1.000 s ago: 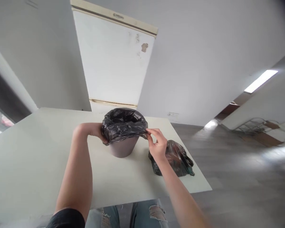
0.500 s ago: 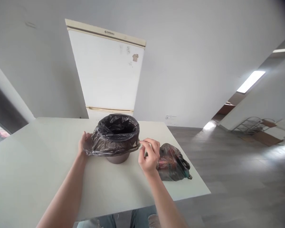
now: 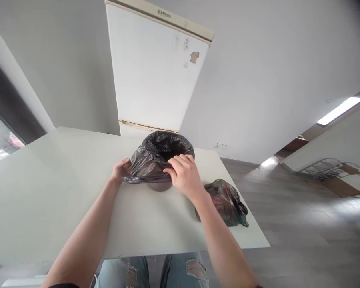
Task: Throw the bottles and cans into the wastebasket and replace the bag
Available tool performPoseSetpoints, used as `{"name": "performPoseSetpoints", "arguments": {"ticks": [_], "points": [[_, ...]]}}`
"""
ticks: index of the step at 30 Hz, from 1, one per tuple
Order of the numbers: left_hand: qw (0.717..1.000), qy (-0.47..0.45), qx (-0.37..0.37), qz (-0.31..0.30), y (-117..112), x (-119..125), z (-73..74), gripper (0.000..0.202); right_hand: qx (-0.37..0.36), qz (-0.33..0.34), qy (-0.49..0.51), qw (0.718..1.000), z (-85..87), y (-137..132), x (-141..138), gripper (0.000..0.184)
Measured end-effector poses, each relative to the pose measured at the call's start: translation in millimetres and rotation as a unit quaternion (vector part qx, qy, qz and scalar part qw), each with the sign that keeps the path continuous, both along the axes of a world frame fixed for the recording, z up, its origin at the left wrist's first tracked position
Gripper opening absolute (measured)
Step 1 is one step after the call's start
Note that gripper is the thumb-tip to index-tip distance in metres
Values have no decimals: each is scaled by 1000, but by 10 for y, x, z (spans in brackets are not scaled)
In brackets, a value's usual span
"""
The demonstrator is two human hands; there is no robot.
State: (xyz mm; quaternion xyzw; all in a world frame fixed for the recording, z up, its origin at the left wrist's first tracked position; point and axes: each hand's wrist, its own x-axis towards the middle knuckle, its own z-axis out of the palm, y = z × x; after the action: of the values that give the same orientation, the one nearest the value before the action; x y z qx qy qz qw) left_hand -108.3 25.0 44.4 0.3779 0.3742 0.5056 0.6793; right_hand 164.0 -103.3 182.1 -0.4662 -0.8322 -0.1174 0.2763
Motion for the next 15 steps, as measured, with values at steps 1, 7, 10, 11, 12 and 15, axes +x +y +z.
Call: {"name": "performPoseSetpoints", "arguments": {"ticks": [1,7,10,11,12,15], "points": [[1000,-23,-1,-11,14,7,-4,63,-3,-9,0,1000,29,58,110,16],[987,-125,11,-98,94,30,-80,63,-44,-122,-5,991,232,346,1019,17],[983,-89,-8,-163,134,41,-166,65,-63,-179,-40,981,252,389,1482,18],[978,-71,-14,-194,145,45,-190,67,-67,-194,-53,977,249,385,1611,18],[973,-52,-18,-225,154,50,-210,69,-73,-207,-63,974,247,368,1717,17],[959,-6,-16,-283,167,56,-239,72,-95,-218,-68,969,296,199,1850,23]]}}
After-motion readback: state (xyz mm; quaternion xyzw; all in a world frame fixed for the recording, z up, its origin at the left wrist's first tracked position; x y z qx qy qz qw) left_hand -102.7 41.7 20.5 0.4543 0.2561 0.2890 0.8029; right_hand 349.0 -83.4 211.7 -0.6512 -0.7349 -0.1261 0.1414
